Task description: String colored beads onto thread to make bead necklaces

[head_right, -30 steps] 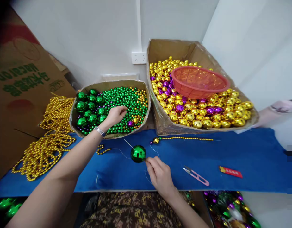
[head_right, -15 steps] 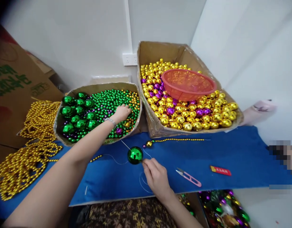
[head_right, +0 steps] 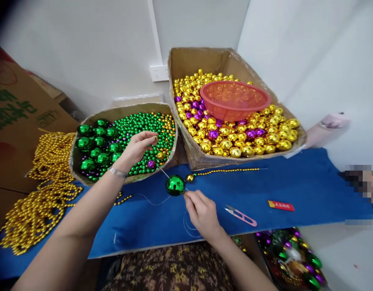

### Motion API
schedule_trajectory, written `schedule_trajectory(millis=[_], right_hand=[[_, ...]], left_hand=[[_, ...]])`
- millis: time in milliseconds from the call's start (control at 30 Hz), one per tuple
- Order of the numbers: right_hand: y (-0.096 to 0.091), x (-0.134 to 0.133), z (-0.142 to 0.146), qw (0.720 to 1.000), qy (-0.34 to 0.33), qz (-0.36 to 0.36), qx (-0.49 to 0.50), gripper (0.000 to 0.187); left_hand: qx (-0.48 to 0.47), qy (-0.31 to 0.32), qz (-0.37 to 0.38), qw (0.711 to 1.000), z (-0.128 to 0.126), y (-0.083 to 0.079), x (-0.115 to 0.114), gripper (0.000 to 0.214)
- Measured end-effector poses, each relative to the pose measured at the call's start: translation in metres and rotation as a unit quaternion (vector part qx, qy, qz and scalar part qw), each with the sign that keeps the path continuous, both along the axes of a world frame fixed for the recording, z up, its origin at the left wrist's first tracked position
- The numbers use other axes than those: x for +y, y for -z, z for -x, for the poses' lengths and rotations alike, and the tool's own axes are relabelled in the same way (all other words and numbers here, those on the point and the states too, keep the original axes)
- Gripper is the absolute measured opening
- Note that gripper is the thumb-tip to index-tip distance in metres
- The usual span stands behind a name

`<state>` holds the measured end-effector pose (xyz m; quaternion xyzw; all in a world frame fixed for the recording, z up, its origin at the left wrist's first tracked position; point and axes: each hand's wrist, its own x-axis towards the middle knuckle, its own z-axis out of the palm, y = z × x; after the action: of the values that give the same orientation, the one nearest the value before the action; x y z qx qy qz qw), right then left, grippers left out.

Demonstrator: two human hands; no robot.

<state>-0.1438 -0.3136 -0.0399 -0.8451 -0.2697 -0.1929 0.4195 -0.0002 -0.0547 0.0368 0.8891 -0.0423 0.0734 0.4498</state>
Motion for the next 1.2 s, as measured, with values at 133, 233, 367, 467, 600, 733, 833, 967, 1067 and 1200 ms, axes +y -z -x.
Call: schedule_trajectory(millis=[133,233,367,467,600,733,833,967,1067,1200], right_hand=[[-0.005,0.003,-0.003,1.0,-0.005,0.004,-0.01,0.012],[-0.008,0.006,-0.001,1.0,-0.012,0.018,-0.013,0.014],[-0.009,0.008,0.002,0.999,-0.016,0.035,-0.019,0.015],[-0.007,0.008,0.003,0.999,-0.015,0.044,-0.021,0.016],[-0.004,0.007,0.002,0.997,-0.014,0.065,-0.034,0.018],[0.001,0.006,0.005,0.992,0.017,0.115,-0.058,0.021],[0.013,0.011,0.009,0.99,0.018,0.136,-0.039,0.022],[0.042,0.023,0.009,0.991,-0.011,0.124,0.044,0.023],[0.062,0.024,0.006,0.987,-0.014,0.139,0.079,0.02],[0.059,0.014,-0.001,0.981,-0.011,0.17,0.094,0.016]], left_hand=[[0.107,0.036,0.427,0.897,0.064,-0.001,-0.005,0.028],[0.14,0.022,0.492,0.859,0.092,0.006,-0.011,0.027],[0.136,0.016,0.505,0.852,0.105,0.015,-0.014,0.025],[0.133,0.015,0.5,0.856,0.109,0.018,-0.015,0.025],[0.115,0.01,0.465,0.878,0.114,0.019,-0.015,0.027],[0.04,-0.014,0.35,0.936,0.121,0.023,-0.012,0.027],[0.006,-0.032,0.263,0.964,0.13,0.035,-0.013,0.029],[0.064,-0.039,0.276,0.958,0.145,0.066,-0.022,0.03],[0.089,-0.049,0.271,0.957,0.152,0.086,-0.027,0.027],[-0.005,-0.037,0.173,0.984,0.155,0.088,-0.027,0.018]])
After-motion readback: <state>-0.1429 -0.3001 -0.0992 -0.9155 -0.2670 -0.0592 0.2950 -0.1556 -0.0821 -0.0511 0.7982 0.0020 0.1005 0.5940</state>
